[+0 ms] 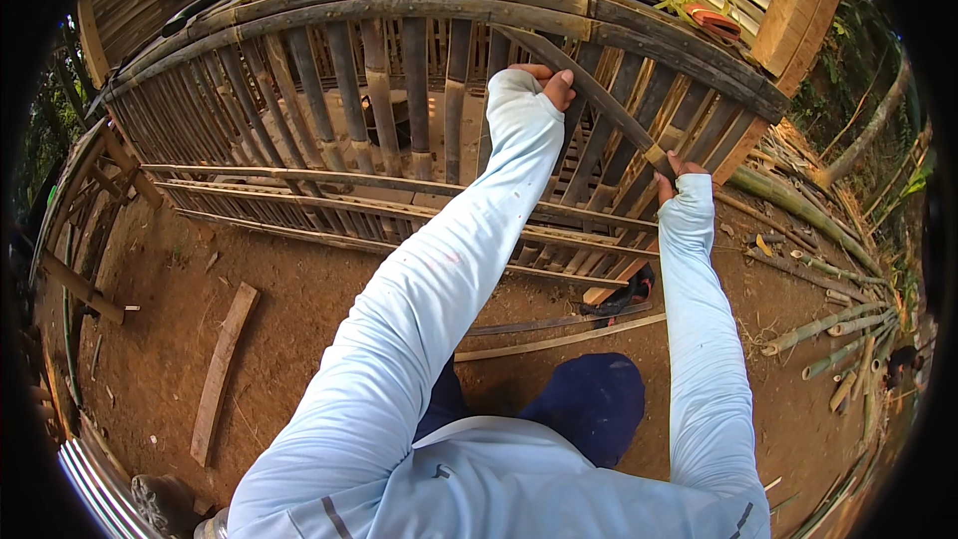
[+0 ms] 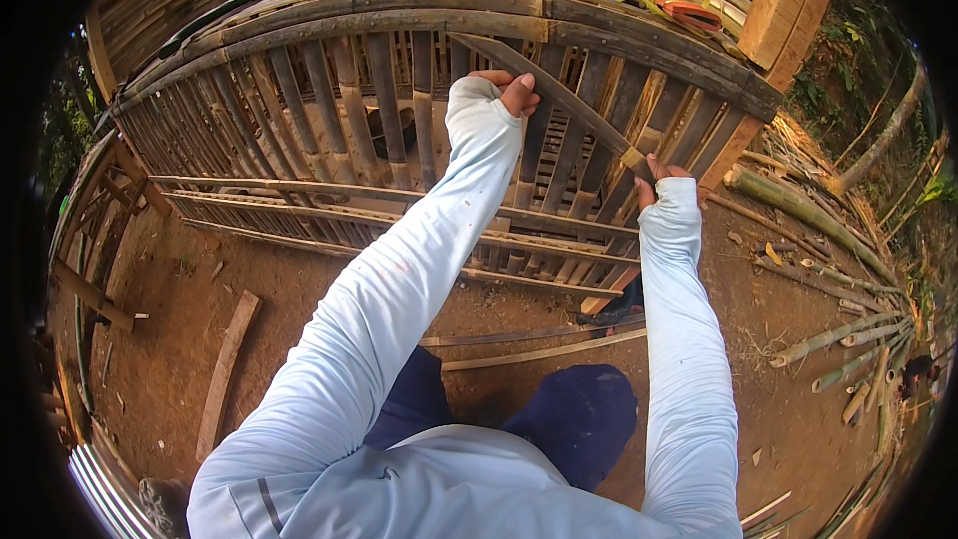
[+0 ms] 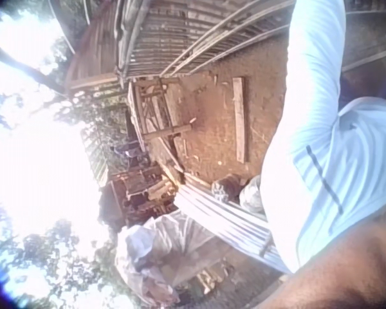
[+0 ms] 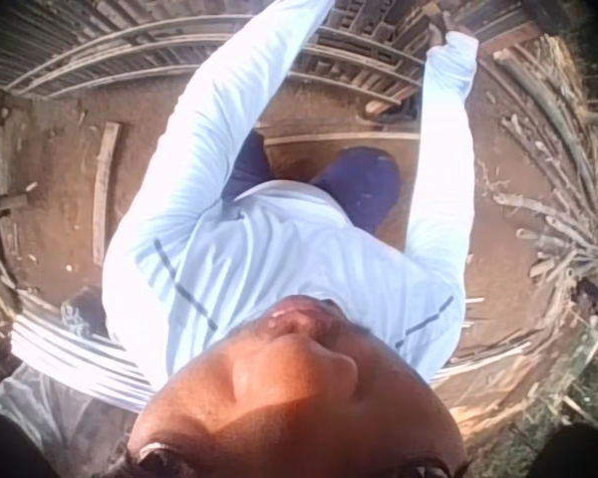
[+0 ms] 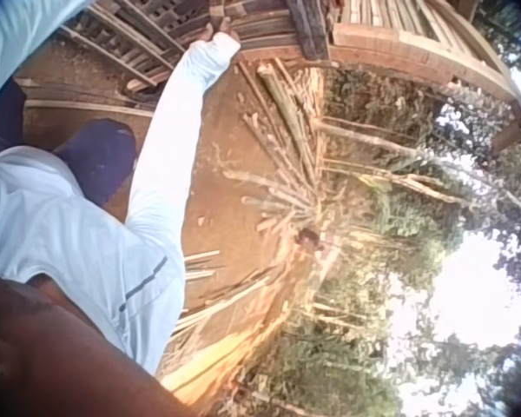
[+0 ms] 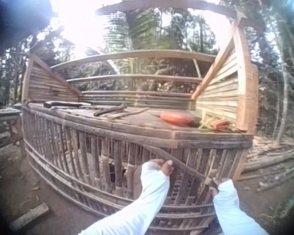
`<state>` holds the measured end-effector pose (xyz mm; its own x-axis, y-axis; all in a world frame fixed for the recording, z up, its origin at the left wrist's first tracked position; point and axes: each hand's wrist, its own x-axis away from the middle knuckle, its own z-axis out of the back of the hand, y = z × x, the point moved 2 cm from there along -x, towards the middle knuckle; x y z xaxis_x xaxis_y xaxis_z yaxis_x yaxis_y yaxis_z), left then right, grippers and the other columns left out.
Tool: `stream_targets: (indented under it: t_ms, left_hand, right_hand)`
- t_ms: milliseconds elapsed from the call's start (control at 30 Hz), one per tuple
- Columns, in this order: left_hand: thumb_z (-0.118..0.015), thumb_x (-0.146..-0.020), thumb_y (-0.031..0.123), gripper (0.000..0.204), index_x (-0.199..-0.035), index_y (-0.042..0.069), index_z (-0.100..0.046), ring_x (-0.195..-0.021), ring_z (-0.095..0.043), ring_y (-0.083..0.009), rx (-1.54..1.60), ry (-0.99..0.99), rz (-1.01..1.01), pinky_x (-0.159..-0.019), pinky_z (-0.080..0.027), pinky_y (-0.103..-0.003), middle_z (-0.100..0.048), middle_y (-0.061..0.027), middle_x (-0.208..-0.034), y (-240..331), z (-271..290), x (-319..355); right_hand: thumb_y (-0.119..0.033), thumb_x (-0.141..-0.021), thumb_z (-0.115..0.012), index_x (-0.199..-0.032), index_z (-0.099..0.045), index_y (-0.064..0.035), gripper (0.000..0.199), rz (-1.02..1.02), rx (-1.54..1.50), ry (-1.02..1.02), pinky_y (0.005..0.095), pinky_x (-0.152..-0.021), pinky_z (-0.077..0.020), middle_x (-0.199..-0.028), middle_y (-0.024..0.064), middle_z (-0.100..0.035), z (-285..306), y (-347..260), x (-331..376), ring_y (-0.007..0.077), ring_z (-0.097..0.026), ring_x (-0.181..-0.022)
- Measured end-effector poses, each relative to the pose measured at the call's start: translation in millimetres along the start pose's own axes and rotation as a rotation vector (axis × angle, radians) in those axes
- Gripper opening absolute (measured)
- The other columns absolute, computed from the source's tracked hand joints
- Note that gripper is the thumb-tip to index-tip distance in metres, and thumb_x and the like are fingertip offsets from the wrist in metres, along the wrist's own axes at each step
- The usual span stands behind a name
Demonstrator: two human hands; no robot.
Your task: The person weaves thin bamboo strips into a curved bamboo structure using a knife and pliers. They cut, position, and secure the strips into the frame, occasionally adjusting the camera or their position.
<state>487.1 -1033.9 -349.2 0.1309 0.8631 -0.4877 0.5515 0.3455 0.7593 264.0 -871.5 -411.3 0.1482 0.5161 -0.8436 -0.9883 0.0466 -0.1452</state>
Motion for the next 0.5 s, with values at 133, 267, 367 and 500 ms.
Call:
stream_targets:
  t_ms: [133, 267, 367, 500]
  left_hand:
    - [-0.071, -0.086, 0.011, 0.025, -0.094, -0.009, -0.057, -0.07, -0.068, -0.0177, 0.023, 0.002, 0.016, -0.063, -0.057, -0.027, -0.066, -0.0147, -0.077, 0, -1, 0]
    - [-0.071, -0.086, 0.01, 0.025, -0.094, -0.009, -0.056, -0.07, -0.068, -0.0178, -0.007, 0.009, 0.009, -0.063, -0.057, -0.027, -0.066, -0.0145, -0.077, -1, -1, 0]
    - [-0.07, -0.087, 0.009, 0.023, -0.093, -0.008, -0.056, -0.071, -0.068, -0.0176, 0.02, 0.002, 0.003, -0.063, -0.057, -0.027, -0.066, -0.014, -0.077, -1, -2, 0]
    - [-0.069, -0.087, 0.008, 0.023, -0.093, -0.009, -0.056, -0.071, -0.069, -0.0175, -0.004, -0.001, 0.007, -0.064, -0.058, -0.027, -0.066, -0.0137, -0.077, 2, -5, 3]
  right_hand:
    - [-0.005, -0.082, -0.073, -0.126, -0.06, -0.0092, 0.046, 0.013, -0.002, 0.013, 0.0352, -0.067, -0.0439, -0.081, 0.0146, -0.06, -3, 3, 1, 0.0285, -0.056, -0.071]
    - [-0.004, -0.082, -0.073, -0.128, -0.059, -0.0105, 0.049, 0.117, 0.025, 0.143, 0.0336, -0.07, -0.0445, -0.085, 0.0135, -0.06, -2, -6, 4, 0.0276, -0.056, -0.074]
    - [-0.01, -0.08, -0.077, -0.126, -0.063, -0.0178, 0.049, -0.05, -0.035, 0.046, 0.032, -0.077, -0.0472, -0.097, 0.009, -0.061, -5, 3, 5, 0.0232, -0.06, -0.085]
    - [-0.008, -0.08, -0.076, -0.129, -0.061, -0.0159, 0.051, -0.021, 0.018, 0.069, 0.0323, -0.076, -0.0461, -0.095, 0.01, -0.06, -2, 1, 7, 0.0237, -0.058, -0.084]
